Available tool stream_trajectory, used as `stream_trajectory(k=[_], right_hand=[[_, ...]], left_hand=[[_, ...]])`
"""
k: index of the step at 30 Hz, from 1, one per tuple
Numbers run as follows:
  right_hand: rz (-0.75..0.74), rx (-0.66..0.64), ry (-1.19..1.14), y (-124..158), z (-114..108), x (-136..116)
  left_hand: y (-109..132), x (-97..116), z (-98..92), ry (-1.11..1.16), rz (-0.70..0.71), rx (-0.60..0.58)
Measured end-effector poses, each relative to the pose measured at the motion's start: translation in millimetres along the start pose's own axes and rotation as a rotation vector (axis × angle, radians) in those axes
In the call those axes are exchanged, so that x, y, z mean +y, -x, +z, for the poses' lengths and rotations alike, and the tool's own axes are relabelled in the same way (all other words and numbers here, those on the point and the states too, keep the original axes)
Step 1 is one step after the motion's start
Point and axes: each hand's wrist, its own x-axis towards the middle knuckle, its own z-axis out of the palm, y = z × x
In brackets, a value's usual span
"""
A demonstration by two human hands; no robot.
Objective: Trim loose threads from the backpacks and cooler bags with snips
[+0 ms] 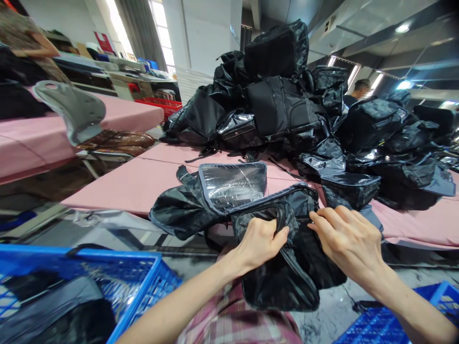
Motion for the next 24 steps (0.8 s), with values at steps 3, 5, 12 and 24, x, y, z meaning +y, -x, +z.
stream_trajectory(k=[3, 5, 12, 24], right_hand=[[-0.012, -0.054, 0.048, -4, -5, -4], [-0.024, -0.072, 0.073, -5, -7, -8], [0.004, -0.067, 0.019, -1, -4, -5], [0.044, -0.082, -0.099, 2, -3, 6]], left_hand=[[0, 0, 1.3, 0.001, 0.022, 0.001], [0, 0, 2.2, -0.006, 0.033, 0.007], [0, -1, 4.1, 0.002, 0.062, 0.025], [3, -4, 4.0, 0.006, 0.066, 0.027]])
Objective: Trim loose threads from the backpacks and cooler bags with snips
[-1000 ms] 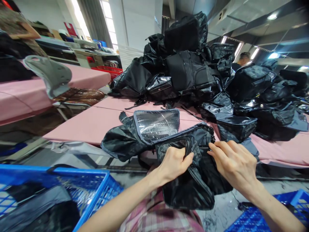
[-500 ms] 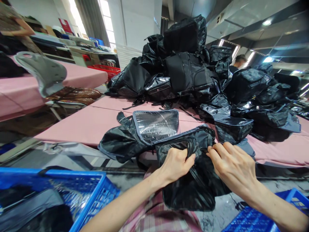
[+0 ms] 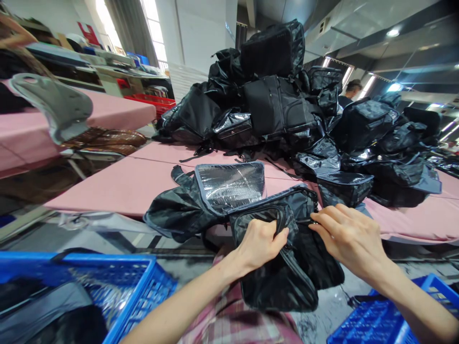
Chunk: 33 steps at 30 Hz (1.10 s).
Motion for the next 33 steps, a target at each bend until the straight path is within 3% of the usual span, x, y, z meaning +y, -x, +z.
stream_trajectory(k=[15, 19, 23, 30, 33], right_hand=[[-0.108, -0.176, 0.074, -18, -8, -2], [-0.063, -0.252, -0.067, -16, -11, 11], [0.036, -0.166, -0.196, -8, -6, 21], [0.090, -0.203, -0.385, -8, 22, 1], [0.037, -0.200, -0.693, -5, 24, -5]], left_hand=[[0, 0, 1.7, -0.039, 0.036, -0.004], [2, -2, 1.8, -0.035, 0.041, -0.003], [2, -4, 0.8, -0.016, 0.026, -0.005], [1, -5, -1.7, 0.022, 0.006, -0.018], [-1, -10, -6.9, 0.047, -0.053, 0.025]])
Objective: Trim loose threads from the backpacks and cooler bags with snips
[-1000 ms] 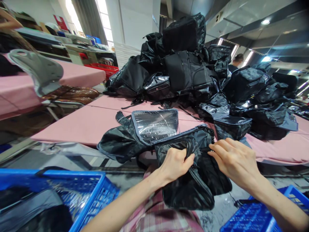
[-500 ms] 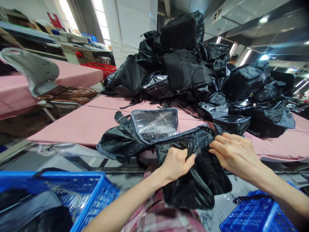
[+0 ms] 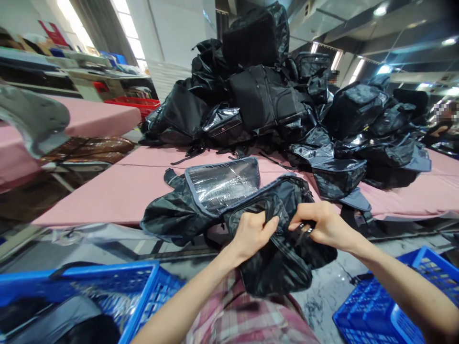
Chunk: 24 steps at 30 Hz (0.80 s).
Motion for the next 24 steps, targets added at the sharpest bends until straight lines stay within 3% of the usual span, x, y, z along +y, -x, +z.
stream_trajectory(k=[2, 4, 6, 8, 9, 11, 14, 17, 24], right_hand=[[-0.011, 0.075, -0.131, 10, 1, -4], [-0.027, 0.177, -0.076, 27, 2, -10], [-0.091, 0.145, -0.078, 47, 4, -16], [-0.118, 0.033, -0.248, 64, 6, -17], [-0.085, 0.005, -0.337, 71, 7, -15], [0.044, 0.071, -0.378, 81, 8, -7], [0.186, 0.235, -0.167, 89, 7, 6], [0.210, 0.285, 0.083, 89, 5, 11], [0.070, 0.365, 0.356, 65, 6, 0]], left_hand=[[-1, -6, -4.2, 0.042, -0.068, 0.015], [-1, -12, -7.4, 0.100, -0.143, 0.018], [0, -16, -8.9, 0.135, -0.187, 0.022], [1, -18, -8.8, 0.138, -0.199, 0.036], [1, -18, -8.3, 0.136, -0.205, 0.039], [1, -17, -7.0, 0.137, -0.223, 0.040], [0, -15, -5.1, 0.147, -0.240, 0.024], [0, -16, -4.6, 0.132, -0.248, 0.008], [2, -19, -7.0, 0.110, -0.214, -0.033]])
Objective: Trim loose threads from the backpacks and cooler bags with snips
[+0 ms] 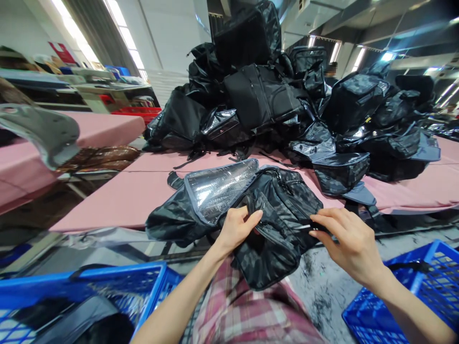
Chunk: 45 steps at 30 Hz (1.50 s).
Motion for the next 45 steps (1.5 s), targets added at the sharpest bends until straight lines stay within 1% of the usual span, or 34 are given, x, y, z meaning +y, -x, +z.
stream_trajectory(k=[3, 6, 9, 14, 17, 21, 27, 33, 41, 45], right_hand=[[-0.067, 0.014, 0.071, -15, 3, -9], [-0.125, -0.035, 0.100, -28, 4, -17], [-0.143, -0.075, 0.078, -34, 6, -19], [-0.084, -0.052, 0.008, -35, 7, -10], [-0.121, -0.068, 0.027, -34, 5, -7], [-0.190, -0.101, 0.059, -32, 2, -9], [-0.217, -0.099, 0.122, -34, 3, -16], [-0.161, -0.079, 0.099, -34, 2, -12], [-0.204, -0.098, 0.104, -42, 12, -18], [-0.170, -0.092, 0.090, -43, 9, -14]], left_hand=[[1, -1, 0.0, -0.009, 0.021, 0.002], [3, -4, 0.5, 0.011, 0.046, -0.009], [5, -9, 0.7, 0.015, 0.079, -0.017], [5, -13, 0.0, 0.046, 0.118, -0.040], [3, -14, 0.2, 0.063, 0.130, -0.036], [2, -14, 0.8, 0.060, 0.145, -0.022], [3, -14, 0.2, 0.069, 0.161, -0.027], [4, -13, 1.1, 0.075, 0.166, -0.013], [5, -13, 0.7, 0.070, 0.187, -0.016], [5, -16, 0.1, 0.075, 0.203, -0.011]])
